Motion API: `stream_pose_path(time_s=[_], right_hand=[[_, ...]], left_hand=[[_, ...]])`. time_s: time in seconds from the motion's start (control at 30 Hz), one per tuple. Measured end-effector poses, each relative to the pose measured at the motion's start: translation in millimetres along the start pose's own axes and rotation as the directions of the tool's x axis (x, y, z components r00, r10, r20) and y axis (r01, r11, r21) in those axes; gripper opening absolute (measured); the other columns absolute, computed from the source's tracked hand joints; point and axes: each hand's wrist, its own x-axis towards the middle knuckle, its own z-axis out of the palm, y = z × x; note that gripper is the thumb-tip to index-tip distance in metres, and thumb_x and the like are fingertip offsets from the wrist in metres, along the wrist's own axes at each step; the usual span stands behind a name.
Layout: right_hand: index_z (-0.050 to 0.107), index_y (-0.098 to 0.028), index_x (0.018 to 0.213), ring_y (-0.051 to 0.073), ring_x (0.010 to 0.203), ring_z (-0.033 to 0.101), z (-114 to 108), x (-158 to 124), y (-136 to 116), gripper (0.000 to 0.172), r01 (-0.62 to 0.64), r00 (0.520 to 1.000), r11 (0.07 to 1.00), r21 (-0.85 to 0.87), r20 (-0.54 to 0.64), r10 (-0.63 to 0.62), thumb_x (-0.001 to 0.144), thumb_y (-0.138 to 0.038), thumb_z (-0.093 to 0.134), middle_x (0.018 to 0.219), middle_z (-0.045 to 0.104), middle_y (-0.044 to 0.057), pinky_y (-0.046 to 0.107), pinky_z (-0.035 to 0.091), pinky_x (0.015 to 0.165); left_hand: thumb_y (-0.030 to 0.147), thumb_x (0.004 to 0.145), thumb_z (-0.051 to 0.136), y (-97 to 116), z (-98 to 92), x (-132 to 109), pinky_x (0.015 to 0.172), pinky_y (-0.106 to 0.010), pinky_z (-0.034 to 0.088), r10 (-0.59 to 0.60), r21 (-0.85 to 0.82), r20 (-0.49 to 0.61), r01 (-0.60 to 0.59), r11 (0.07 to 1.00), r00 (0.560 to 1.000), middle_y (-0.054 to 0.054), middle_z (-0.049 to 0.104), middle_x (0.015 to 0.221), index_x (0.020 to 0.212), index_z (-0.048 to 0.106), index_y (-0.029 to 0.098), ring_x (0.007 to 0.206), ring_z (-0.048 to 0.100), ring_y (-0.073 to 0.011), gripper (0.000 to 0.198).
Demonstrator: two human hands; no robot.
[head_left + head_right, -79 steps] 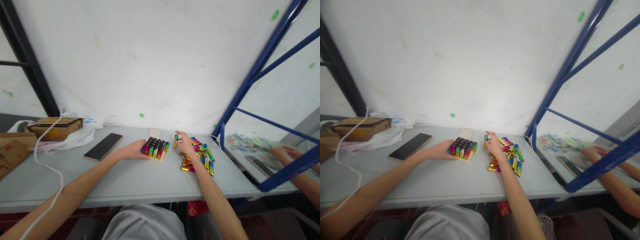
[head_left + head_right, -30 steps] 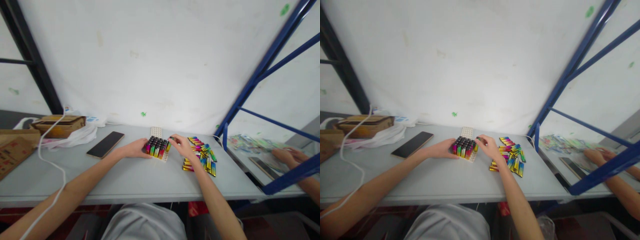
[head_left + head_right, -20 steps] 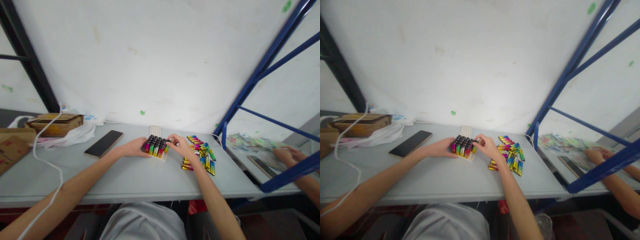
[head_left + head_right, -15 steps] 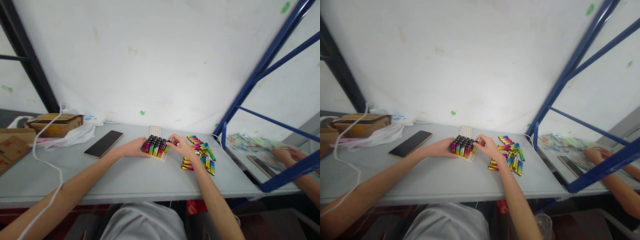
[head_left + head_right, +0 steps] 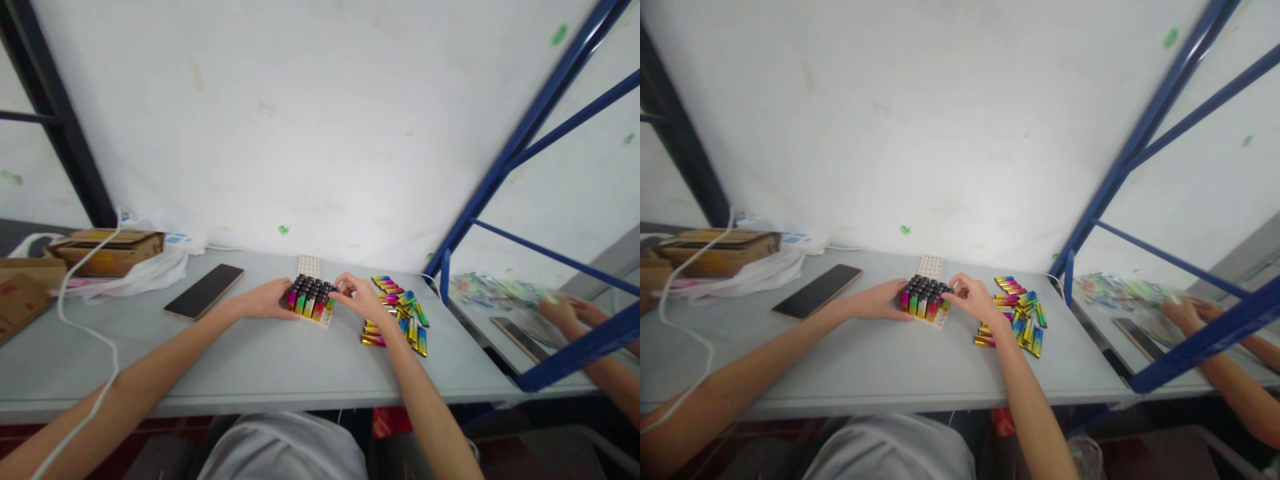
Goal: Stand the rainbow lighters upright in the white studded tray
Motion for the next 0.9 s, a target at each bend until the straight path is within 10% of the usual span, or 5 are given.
stream_pose_path(time_s=[0.17, 0.37, 0.57, 0.9], right_hand=[[0.068, -0.020, 0.101, 0.016, 0.062, 0.061, -22, -1, 8, 0.034, -0.098, 0.984, 0.965, -0.243, -0.166, 0.058, 0.104, -0.050, 0.052, 0.068, 0.067, -0.001, 0.027, 0.046, 0.066], [0.075, -0.018, 0.106, 0.025, 0.094, 0.073, -49, -13, 34, 0.026, -0.463, 0.882, 0.644, -0.609, -0.246, 0.401, 0.103, -0.037, 0.057, 0.094, 0.079, 0.011, 0.032, 0.048, 0.085], [0.075, -0.015, 0.116, 0.029, 0.108, 0.072, -39, -17, 40, 0.043, -0.526, 0.809, 0.524, -0.670, -0.205, 0.551, 0.091, -0.049, 0.073, 0.112, 0.078, 0.017, 0.033, 0.049, 0.089], [0.072, -0.018, 0.098, 0.024, 0.092, 0.070, -9, 3, 43, 0.017, -0.244, 0.969, 0.888, -0.389, -0.073, 0.234, 0.097, -0.033, 0.063, 0.098, 0.076, 0.010, 0.034, 0.052, 0.087]], left_hand=[[0.073, 0.073, 0.076, -3, 0.1, 0, 0.092, -0.036, 0.053, 0.010, 0.004, 0.002, -0.010, 1.000, 1.000, -0.009, 0.072, 0.108, 0.112, 0.070, 0.018, 0.100, 0.067, -0.0305, 0.067], [0.073, 0.073, 0.076, -5, 0.6, -1, 0.093, -0.037, 0.053, -0.006, 0.012, 0.008, 0.005, 1.000, 1.000, -0.009, 0.072, 0.110, 0.111, 0.069, 0.019, 0.101, 0.067, -0.0308, 0.067], [0.074, 0.073, 0.075, -7, 1.4, 0, 0.092, -0.037, 0.054, -0.004, -0.002, 0.010, 0.004, 1.000, 1.000, -0.009, 0.072, 0.111, 0.115, 0.069, 0.019, 0.102, 0.067, -0.0310, 0.069], [0.073, 0.074, 0.075, -2, -0.2, 0, 0.093, -0.038, 0.054, 0.001, 0.026, 0.005, -0.001, 1.000, 1.000, -0.010, 0.072, 0.111, 0.115, 0.070, 0.018, 0.102, 0.067, -0.0319, 0.069]])
